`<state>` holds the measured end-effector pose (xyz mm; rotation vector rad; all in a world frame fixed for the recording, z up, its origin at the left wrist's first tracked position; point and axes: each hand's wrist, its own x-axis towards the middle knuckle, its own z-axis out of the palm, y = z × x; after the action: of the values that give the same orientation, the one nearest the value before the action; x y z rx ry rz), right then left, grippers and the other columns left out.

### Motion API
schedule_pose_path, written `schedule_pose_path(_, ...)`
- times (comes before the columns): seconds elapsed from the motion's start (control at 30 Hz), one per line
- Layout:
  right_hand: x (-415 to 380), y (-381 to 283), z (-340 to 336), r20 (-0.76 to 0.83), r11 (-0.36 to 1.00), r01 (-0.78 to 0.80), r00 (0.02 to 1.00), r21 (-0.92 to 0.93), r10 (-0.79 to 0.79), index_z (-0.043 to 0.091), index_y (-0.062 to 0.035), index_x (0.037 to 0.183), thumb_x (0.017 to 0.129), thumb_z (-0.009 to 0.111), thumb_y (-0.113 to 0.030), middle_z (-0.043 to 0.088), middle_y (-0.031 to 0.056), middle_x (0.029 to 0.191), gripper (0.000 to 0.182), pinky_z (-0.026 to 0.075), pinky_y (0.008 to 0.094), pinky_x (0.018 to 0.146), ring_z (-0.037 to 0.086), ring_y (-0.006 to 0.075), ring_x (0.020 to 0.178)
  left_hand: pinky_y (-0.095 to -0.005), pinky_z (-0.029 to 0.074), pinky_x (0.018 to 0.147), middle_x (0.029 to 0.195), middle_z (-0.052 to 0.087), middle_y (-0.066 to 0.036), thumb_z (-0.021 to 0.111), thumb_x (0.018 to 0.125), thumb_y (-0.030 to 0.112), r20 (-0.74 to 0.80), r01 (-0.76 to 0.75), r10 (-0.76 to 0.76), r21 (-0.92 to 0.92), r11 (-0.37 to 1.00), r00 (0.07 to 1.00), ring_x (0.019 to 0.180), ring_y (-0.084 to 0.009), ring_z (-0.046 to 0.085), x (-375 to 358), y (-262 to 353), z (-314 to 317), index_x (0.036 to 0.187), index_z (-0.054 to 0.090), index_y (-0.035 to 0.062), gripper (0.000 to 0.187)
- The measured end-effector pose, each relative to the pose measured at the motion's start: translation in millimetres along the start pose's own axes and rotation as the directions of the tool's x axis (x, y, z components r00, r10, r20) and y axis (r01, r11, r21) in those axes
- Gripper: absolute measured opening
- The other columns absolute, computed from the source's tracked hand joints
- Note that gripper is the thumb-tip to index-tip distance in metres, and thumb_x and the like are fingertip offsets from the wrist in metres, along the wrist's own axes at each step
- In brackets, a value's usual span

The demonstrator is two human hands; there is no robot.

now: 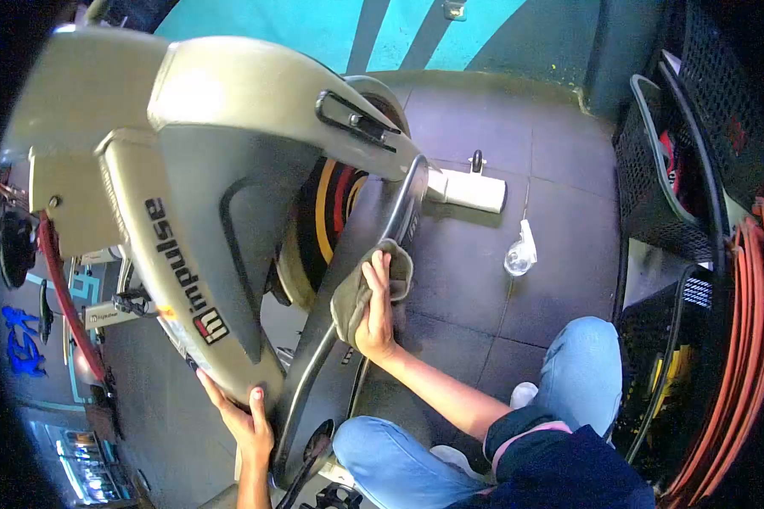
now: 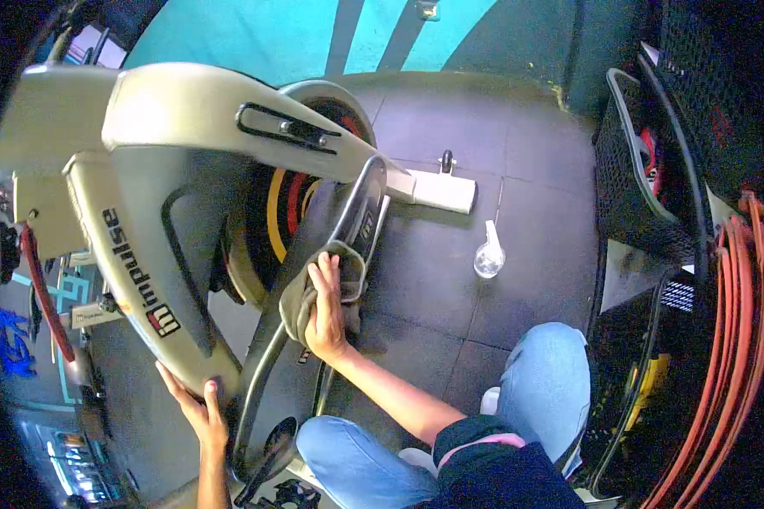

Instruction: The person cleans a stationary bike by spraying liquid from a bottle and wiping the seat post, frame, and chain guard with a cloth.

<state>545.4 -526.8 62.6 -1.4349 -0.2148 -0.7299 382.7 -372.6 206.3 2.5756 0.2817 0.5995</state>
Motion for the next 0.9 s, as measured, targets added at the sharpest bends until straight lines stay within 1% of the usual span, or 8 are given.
schedule_pose_path(0.27,46.2,37.4,-6.3,-0.109,0.997,-0.045,0.993,-0.067,0.037,0.036,0.0034,0.141,0.098,0.034,-0.007,0.030,0.0222,0.150,0.045,0.015,0.0436,0.117,0.024,0.0342,0.142,-0.0438,0.010,0.116,0.157,-0.002,-0.019,0.055,0.095,0.031,-0.014,-0.021,0.022,0.084,0.996,1.000,0.144,-0.0314,0.009,-3.3,-5.9,0.3,0.151,-0.005,0.0051,0.086)
schedule_pose_path(0.33,74.0,51.6,-5.1,-0.237,0.996,-0.065,0.970,-0.058,0.049,0.040,0.0022,0.139,0.095,0.034,0.004,0.042,0.0211,0.143,0.045,0.025,0.0423,0.114,0.036,0.0331,0.137,-0.0440,0.010,0.116,0.157,-0.002,-0.019,0.054,0.095,0.032,-0.020,-0.020,0.021,0.065,0.998,1.000,0.144,-0.0313,0.008,-2.1,-2.2,2.5,0.151,-0.005,0.0049,0.086)
schedule_pose_path(0.37,89.0,63.6,-8.8,-0.206,0.989,-0.151,0.967,0.002,0.148,0.038,-0.0020,0.142,0.095,0.033,0.001,0.037,0.0189,0.147,0.047,0.016,0.0475,0.115,0.034,0.0303,0.138,-0.0442,0.009,0.116,0.157,-0.003,-0.018,0.054,0.095,0.033,-0.037,-0.022,0.023,0.036,0.999,0.999,0.145,-0.0313,0.007,-2.3,-1.3,3.3,0.151,-0.004,0.0048,0.086)
schedule_pose_path(0.43,127.9,91.3,-16.5,-0.193,0.950,-0.295,0.931,0.100,0.309,0.041,-0.0011,0.139,0.094,0.038,0.002,0.045,0.0210,0.140,0.045,0.020,0.0390,0.116,0.040,0.0307,0.134,-0.0443,0.009,0.116,0.158,-0.003,-0.018,0.054,0.095,0.034,-0.042,-0.026,0.029,0.051,0.998,0.999,0.145,-0.0313,0.006,-1.1,-1.5,4.0,0.151,-0.004,0.0045,0.086)
schedule_pose_path(0.5,133.6,95.3,-14.7,-0.203,0.935,-0.352,0.913,0.046,0.354,0.040,0.0003,0.138,0.093,0.037,0.004,0.042,0.0224,0.142,0.046,0.019,0.0409,0.116,0.037,0.0316,0.136,-0.0443,0.008,0.116,0.158,-0.003,-0.018,0.053,0.095,0.036,-0.055,-0.037,0.040,0.051,0.998,0.998,0.145,-0.0312,0.006,-1.8,-1.8,5.3,0.151,-0.004,0.0043,0.086)
schedule_pose_path(0.63,55.9,47.6,-13.1,-0.125,0.984,-0.156,0.981,-0.085,0.145,0.029,0.0040,0.144,0.089,0.032,0.006,0.029,0.0220,0.150,0.055,0.014,0.0465,0.117,0.021,0.0389,0.142,-0.0441,0.008,0.116,0.158,-0.003,-0.018,0.051,0.096,0.040,-0.059,-0.030,0.038,0.131,0.991,0.998,0.145,-0.0309,0.005,-2.2,-0.6,4.3,0.151,-0.003,0.0036,0.085)
schedule_pose_path(0.7,16.0,21.8,-13.8,-0.039,0.973,-0.191,0.982,-0.128,0.187,0.025,0.0041,0.146,0.090,0.033,0.002,0.025,0.0224,0.152,0.056,0.011,0.0531,0.115,0.018,0.0379,0.143,-0.0441,0.008,0.116,0.158,-0.003,-0.018,0.050,0.096,0.041,-0.049,-0.035,0.043,0.151,0.988,0.998,0.145,-0.0308,0.005,-1.7,-0.3,3.7,0.151,-0.003,0.0033,0.085)
schedule_pose_path(0.9,29.2,26.1,-23.8,0.024,0.951,-0.222,0.972,-0.217,0.232,0.026,0.0022,0.146,0.085,0.033,0.008,0.026,0.0193,0.153,0.062,0.004,0.0526,0.115,0.017,0.0346,0.144,-0.0441,0.008,0.116,0.158,-0.003,-0.018,0.049,0.096,0.044,-0.075,-0.033,0.048,0.183,0.982,0.996,0.145,-0.0306,0.005,-4.0,-2.7,5.7,0.150,-0.003,0.0025,0.086)
